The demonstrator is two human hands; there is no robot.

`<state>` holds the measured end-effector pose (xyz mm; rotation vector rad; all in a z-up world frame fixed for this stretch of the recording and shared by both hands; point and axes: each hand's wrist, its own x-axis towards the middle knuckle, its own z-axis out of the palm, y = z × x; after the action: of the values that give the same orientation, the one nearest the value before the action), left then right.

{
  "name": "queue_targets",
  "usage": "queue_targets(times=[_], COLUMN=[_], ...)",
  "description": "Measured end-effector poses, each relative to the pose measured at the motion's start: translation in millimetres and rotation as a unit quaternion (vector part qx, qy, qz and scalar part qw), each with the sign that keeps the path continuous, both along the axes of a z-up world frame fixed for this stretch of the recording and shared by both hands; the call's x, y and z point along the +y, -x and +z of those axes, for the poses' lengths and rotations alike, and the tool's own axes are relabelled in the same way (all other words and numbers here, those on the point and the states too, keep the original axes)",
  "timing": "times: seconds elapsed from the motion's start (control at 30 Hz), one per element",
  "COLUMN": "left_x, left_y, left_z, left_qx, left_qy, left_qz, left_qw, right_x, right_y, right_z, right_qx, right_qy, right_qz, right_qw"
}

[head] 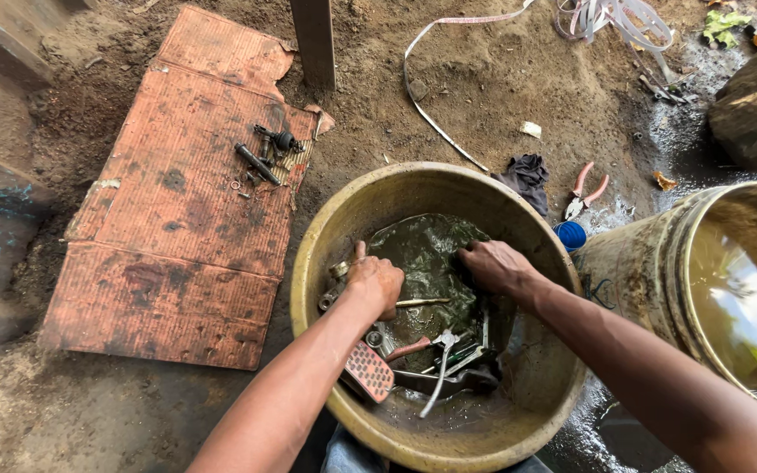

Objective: The person scrubs various mechanical parts, including a metal valve and small components, in a yellow basin filled with water. They use a red scouring pad to clean the surfaces and rinse the items in the water, occasionally placing cleaned pieces onto a nearby cardboard sheet.

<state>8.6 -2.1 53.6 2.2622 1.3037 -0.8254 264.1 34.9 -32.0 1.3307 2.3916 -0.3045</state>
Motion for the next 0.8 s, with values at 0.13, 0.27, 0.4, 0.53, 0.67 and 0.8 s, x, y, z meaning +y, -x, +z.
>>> queue_targets(times=[0.13,0.27,0.4,0.53,0.67,0.8], left_x=[-11,-14,-15,-14,-11,-1], left_y=[14,15,13,11,11,15], left_z=[-4,-13,-18,-15,-18,-36], left_qx=[-0.084,-0.124,-0.117,-0.086,-0.069,-0.109], left_qy=[-0.008,-0.021,-0.03,0.009,0.035,0.101], left_qz=[0.009,0.029,0.016,0.029,0.018,0.125], left_qw=[0.996,0.992,0.992,0.996,0.997,0.981], right_x=[-1,-5,-1,6,7,9], right_y=[-8,-13,-13,-7,0,12], right_z=[-7,-18,-21,-13,9,35], right_qx=[-0.036,-0.062,-0.031,-0.032,0.029,0.177], right_qy=[-0.011,-0.036,-0.049,0.012,0.07,-0.009], right_qz=[0.029,0.041,0.022,-0.039,-0.092,-0.108], right_qw=[0.999,0.997,0.998,0.999,0.993,0.978])
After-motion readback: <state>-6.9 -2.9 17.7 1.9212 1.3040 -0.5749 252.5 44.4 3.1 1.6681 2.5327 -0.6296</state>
